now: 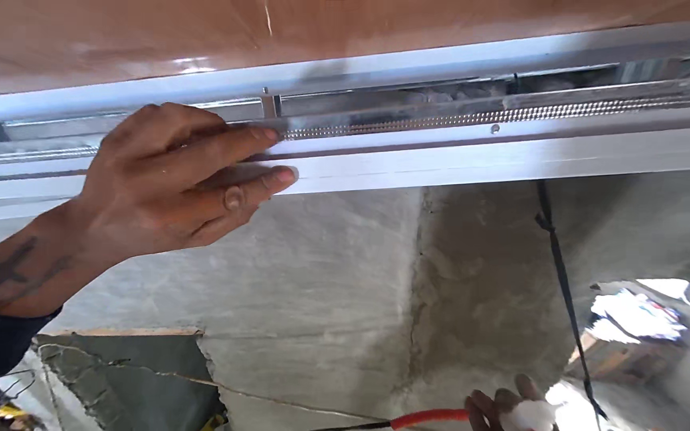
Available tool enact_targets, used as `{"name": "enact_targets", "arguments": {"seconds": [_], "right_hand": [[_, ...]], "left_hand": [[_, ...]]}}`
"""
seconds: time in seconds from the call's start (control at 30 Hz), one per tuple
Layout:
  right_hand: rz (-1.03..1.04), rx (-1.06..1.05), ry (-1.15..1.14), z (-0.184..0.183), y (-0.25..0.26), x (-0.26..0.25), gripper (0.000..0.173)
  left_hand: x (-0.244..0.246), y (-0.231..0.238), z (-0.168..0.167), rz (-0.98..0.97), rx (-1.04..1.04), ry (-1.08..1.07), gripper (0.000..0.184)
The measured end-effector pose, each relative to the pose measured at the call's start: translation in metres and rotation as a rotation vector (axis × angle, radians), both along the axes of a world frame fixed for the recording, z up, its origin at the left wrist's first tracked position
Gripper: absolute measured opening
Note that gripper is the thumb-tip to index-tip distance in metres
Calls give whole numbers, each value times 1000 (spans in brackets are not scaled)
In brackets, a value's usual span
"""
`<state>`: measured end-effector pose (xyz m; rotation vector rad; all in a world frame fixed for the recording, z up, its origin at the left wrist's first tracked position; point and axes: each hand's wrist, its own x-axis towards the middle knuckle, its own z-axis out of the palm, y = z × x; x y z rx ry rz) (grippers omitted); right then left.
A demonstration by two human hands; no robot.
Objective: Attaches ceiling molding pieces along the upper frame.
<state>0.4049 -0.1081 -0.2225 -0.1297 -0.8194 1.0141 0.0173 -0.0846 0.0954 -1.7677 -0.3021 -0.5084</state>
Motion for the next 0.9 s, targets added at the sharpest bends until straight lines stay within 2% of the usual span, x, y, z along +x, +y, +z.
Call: {"name": "enact_targets", "arguments": {"seconds": [0.13, 0.23, 0.33, 0.4, 0.43, 0.6, 0.73, 0.9], "right_hand": [[167, 95, 21, 25, 17, -16, 28], [268, 233, 94, 49, 36, -34, 22], [143, 266, 81, 89, 49, -60, 18], [38, 323, 59, 117, 63, -79, 18], [0, 372, 46, 131, 72, -87, 19], [-52, 569, 49, 188, 109, -122, 20], [-99, 478, 211, 213, 116, -146, 22], [-80, 435, 271, 219, 118, -152, 27]], "left_hand": [[6, 0, 13, -55, -82, 23, 39], [13, -5, 19, -44, -254, -6, 43], [24, -14, 25, 14, -424, -128, 68], [27, -17, 27, 81, -442, -193, 88], [27, -16, 25, 104, -417, -214, 91], [28, -10, 21, 79, -362, -208, 76], [28, -10, 21, 71, -362, -211, 74], [31, -12, 19, 133, -326, -209, 78]]}}
